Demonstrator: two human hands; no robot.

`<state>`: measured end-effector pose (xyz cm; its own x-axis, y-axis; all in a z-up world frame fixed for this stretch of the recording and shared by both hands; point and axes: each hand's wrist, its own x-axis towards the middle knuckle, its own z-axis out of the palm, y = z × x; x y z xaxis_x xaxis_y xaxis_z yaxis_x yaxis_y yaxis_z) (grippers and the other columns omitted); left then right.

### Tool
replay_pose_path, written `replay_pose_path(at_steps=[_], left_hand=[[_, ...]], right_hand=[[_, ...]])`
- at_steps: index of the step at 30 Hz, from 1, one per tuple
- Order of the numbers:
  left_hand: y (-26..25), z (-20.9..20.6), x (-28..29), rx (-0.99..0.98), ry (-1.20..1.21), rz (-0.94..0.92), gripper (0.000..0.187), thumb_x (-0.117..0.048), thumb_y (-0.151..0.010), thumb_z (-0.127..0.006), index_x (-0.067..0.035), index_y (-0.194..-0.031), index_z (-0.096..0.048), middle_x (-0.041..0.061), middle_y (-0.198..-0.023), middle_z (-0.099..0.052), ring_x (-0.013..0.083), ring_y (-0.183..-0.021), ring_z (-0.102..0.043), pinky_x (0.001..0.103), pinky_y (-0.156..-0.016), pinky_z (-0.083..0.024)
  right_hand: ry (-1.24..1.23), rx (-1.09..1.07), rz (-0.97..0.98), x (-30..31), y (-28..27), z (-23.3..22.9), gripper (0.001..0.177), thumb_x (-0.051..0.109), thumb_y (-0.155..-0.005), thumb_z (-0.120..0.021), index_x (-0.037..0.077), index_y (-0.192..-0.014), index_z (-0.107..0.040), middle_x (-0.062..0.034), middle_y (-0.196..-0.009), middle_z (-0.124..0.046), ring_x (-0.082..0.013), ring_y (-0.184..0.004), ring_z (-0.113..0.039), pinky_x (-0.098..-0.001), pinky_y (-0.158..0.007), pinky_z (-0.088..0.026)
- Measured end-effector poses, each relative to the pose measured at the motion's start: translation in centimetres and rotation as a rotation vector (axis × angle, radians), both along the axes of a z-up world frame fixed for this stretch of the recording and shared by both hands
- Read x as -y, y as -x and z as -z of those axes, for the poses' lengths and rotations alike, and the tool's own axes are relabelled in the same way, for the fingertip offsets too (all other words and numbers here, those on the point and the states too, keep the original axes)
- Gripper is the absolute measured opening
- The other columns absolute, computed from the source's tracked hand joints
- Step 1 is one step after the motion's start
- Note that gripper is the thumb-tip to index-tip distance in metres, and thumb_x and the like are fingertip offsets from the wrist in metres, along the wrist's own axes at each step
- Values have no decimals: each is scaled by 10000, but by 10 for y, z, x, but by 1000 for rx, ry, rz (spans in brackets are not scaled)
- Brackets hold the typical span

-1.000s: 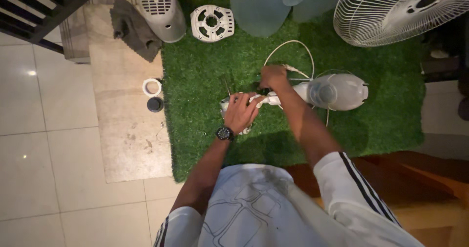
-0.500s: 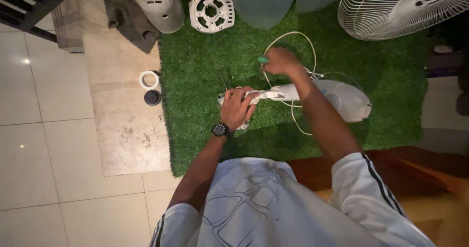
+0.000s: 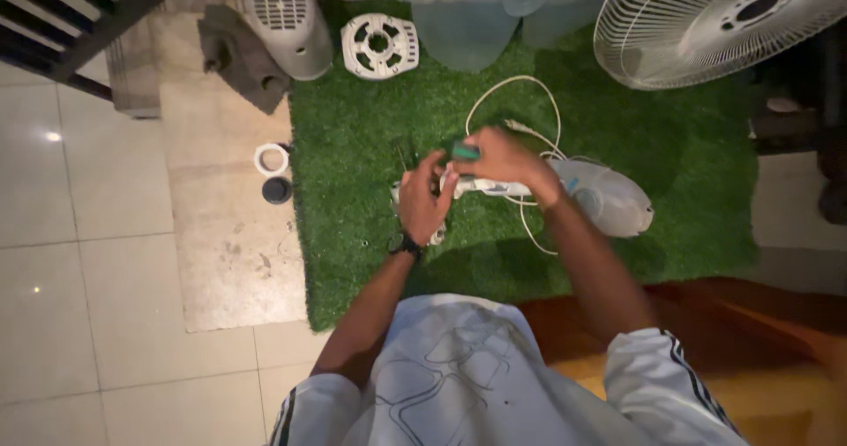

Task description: The person disassembles a white electric fan motor, removes the housing, and uses a screwdriver to adjust internal components. They then reassemble the motor housing and secure it with screws.

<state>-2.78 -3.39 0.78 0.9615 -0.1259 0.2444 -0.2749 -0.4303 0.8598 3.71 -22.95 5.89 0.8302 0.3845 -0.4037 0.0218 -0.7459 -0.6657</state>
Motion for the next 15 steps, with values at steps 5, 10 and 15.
replay_pose_path(at_steps=[5, 10, 15], left_hand=[[4, 11, -2, 217, -141, 25, 127, -204, -1005, -651, -79, -1024, -668, 117, -949, -662, 324, -883, -626, 447, -813, -456], [3, 23, 0, 187, -110, -5, 146, -199, -1022, -610, -58, -996, -638, 118, -955, -642, 350, -878, -597, 463, -798, -448], [6, 19, 0, 127, -149, -18, 168, -212, -1024, -611, -54, -974, -636, 137, -936, -628, 372, -860, -574, 476, -775, -450]], right_hand=[[29, 136, 12, -5, 18, -3, 442, 499, -857, -762, 57, -868, -769, -148, -715, -713, -269, -623, -678, -431, -630, -522], [47, 212, 215, 1, 44, -9, 727, 583, -783, -836, -5, -1187, -694, -232, -1058, -737, -338, -980, -737, -419, -850, -569], [50, 196, 254, 42, 66, 2, 921, 535, -653, -875, 54, -1384, -589, -225, -1327, -641, -351, -1192, -636, -432, -974, -497]])
